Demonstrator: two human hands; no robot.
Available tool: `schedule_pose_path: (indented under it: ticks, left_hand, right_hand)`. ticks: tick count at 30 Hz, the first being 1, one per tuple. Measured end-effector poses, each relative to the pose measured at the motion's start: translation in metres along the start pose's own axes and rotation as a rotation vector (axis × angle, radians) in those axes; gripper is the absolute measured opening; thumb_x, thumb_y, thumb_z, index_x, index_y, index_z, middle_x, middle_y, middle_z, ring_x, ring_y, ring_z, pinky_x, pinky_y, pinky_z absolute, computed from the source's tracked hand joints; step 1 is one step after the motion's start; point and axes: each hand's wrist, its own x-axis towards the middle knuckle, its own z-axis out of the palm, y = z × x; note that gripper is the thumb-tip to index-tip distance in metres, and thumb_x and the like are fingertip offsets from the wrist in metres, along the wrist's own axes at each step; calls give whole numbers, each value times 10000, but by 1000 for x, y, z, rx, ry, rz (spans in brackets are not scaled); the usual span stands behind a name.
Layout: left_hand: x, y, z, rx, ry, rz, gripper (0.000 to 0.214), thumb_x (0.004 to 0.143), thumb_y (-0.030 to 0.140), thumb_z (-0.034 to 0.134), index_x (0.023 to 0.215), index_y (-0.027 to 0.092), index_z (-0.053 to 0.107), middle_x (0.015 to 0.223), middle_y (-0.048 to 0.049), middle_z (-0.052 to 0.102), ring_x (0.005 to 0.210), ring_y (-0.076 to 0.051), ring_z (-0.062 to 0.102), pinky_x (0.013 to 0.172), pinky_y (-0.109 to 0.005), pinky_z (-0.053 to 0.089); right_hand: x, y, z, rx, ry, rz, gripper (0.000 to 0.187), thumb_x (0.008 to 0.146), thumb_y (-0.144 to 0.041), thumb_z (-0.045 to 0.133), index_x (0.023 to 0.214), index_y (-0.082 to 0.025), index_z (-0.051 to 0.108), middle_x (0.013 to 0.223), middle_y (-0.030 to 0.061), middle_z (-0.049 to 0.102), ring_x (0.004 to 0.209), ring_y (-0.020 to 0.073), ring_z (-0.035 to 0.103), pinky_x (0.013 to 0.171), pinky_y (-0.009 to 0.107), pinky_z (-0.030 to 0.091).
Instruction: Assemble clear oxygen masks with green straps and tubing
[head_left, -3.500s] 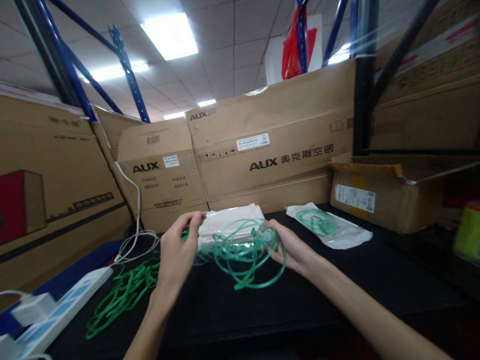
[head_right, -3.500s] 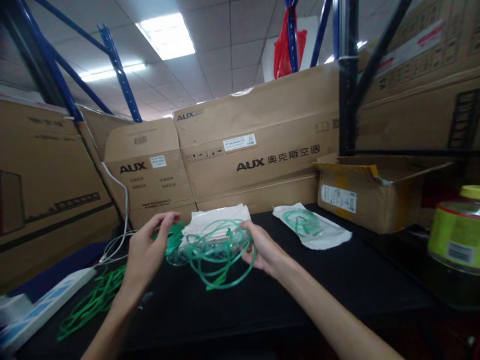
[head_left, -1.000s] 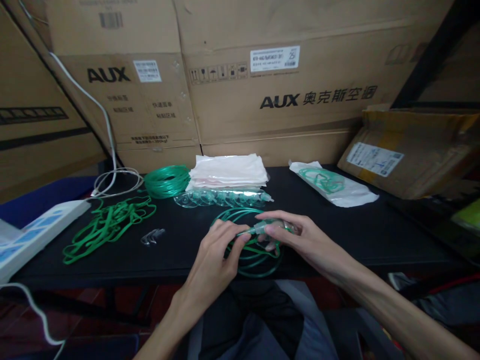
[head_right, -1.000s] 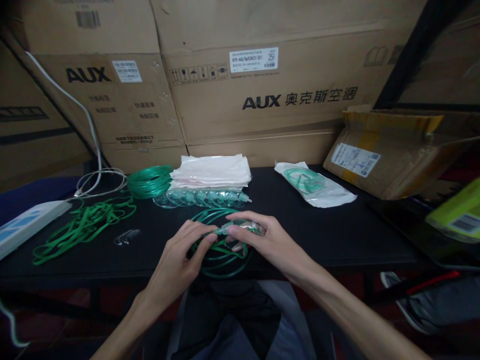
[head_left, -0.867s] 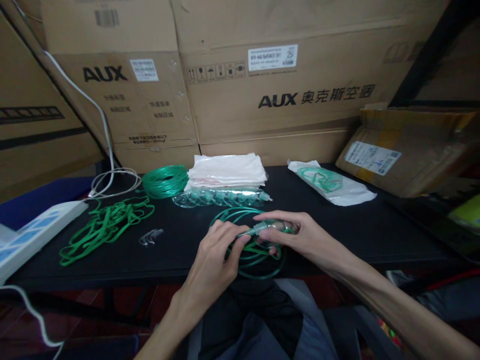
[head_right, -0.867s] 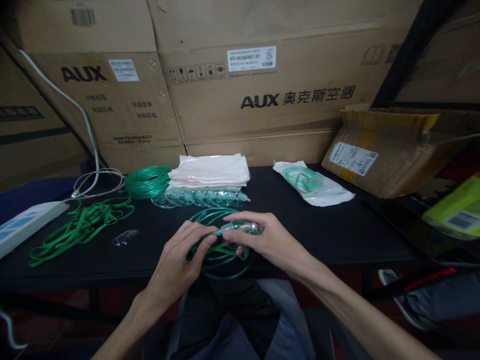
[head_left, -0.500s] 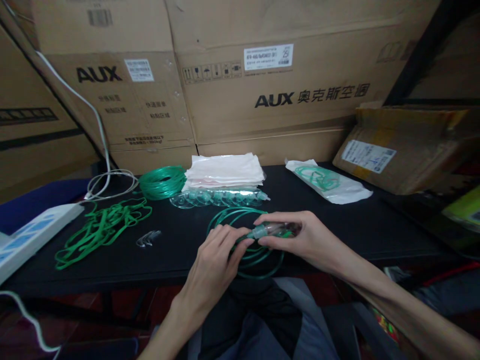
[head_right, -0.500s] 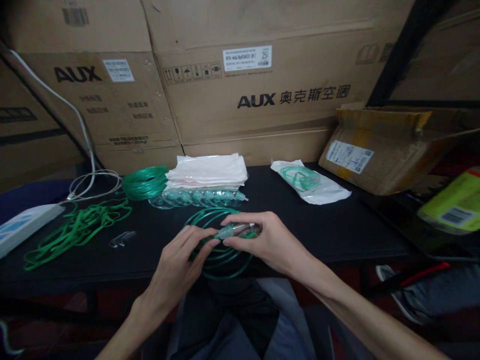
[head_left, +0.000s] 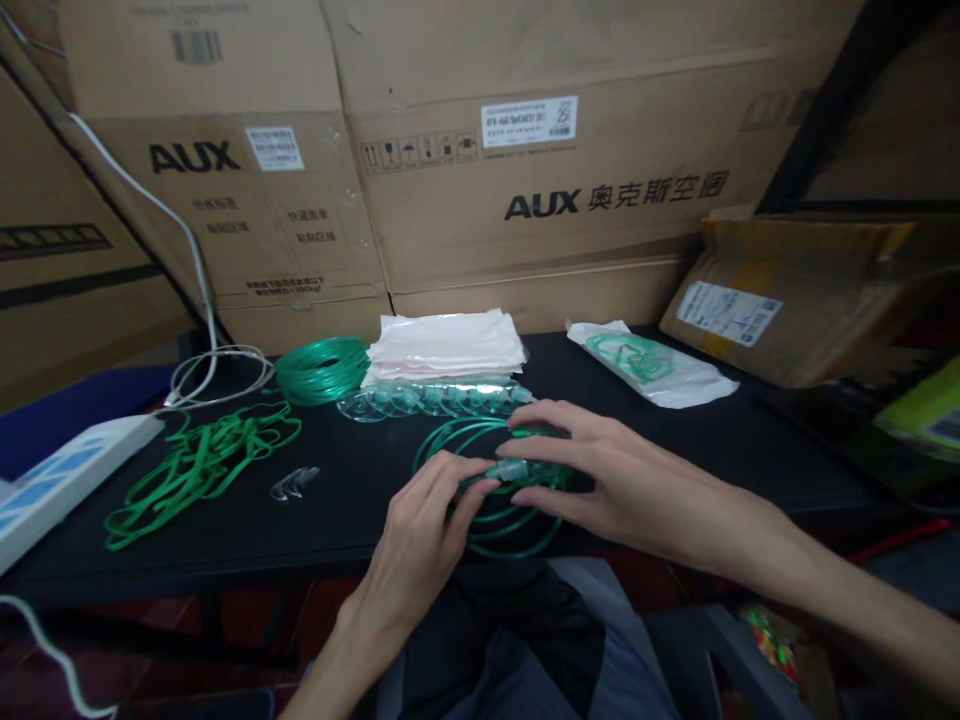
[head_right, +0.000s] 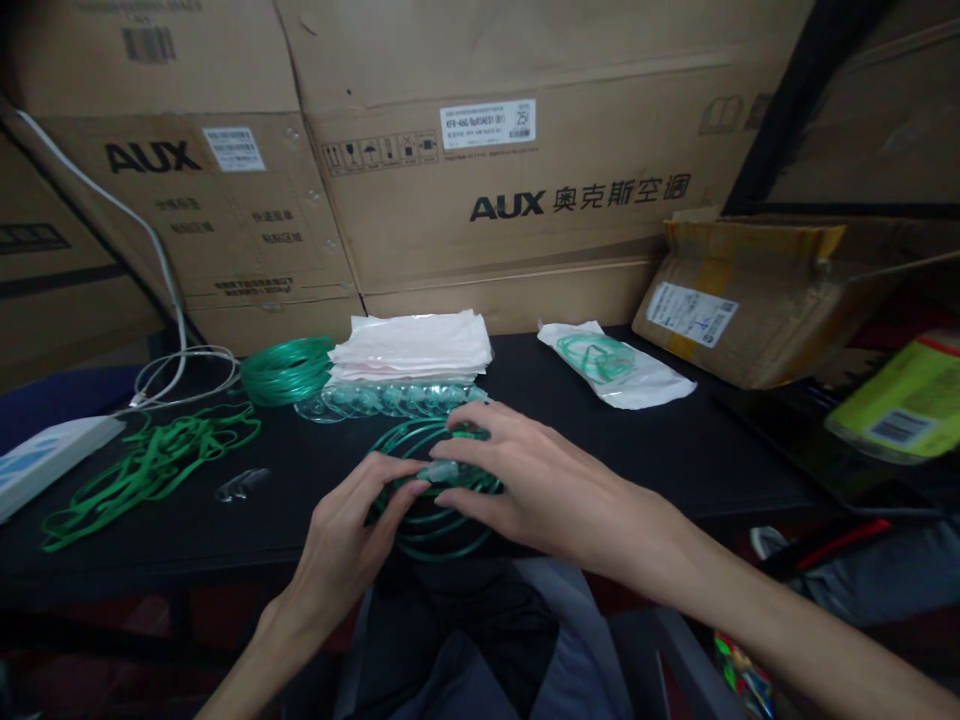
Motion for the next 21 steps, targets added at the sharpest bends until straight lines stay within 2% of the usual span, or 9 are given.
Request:
schedule_pose_path:
  ticks: [3, 6, 9, 13, 17, 21]
  left_hand:
    - [0, -1, -1, 3, -19, -2, 122, 1013, 196, 553, 1105, 206, 633, 986, -41, 709, 914, -163, 703, 831, -271, 569]
    - [0, -2, 0, 15, -16, 1, 152, 1014, 206, 555, 1154, 210, 616, 1003, -40, 705, 919, -165, 700, 842, -276, 565]
    - [1, -2, 3, 50, -21, 22, 143, 1019, 210, 549, 1151, 204, 604, 990, -39, 698, 909, -163, 684, 839, -279, 553]
    - [1, 0, 5, 135, -34, 44, 88, 1024, 194, 525, 1048, 193, 610, 905, -32, 671, 832, -170, 629, 772, -297, 520]
    - [2, 2, 3, 157, -60, 47, 140, 1015, 144, 489, 980, 197, 615, 845, -30, 660, 789, -187, 578, 720, -314, 489]
    - [2, 0, 1, 126, -81, 40, 218, 987, 68, 447, 913, 202, 603, 816, -23, 652, 802, -191, 554, 833, -351, 503]
  right_hand:
    - [6, -3, 8, -99, -33, -66, 237, 950, -275, 669, 1169, -201, 722, 1205, 123, 716, 1085, 272, 707, 974, 456, 571]
    - [9, -2, 12, -92, -64, -94, 189, 975, -233, 626, 1127, -162, 713, 1085, 114, 742, 1013, 245, 715, 936, 407, 572]
    - [10, -3, 9, -89, -117, -85, 152, 957, -205, 637, 1074, -145, 715, 1040, 111, 739, 970, 242, 715, 878, 372, 575]
    - [10, -6, 2, -78, -174, -46, 113, 933, -196, 666, 1021, -153, 723, 999, 89, 734, 931, 226, 723, 822, 326, 570]
    - [7, -6, 5, -65, -154, -73, 63, 927, -178, 663, 971, -167, 707, 955, 67, 730, 844, 189, 719, 740, 281, 550]
    - [3, -4, 14, -200, -107, -153, 60, 944, -172, 619, 968, -176, 674, 958, 67, 719, 827, 193, 686, 741, 313, 519]
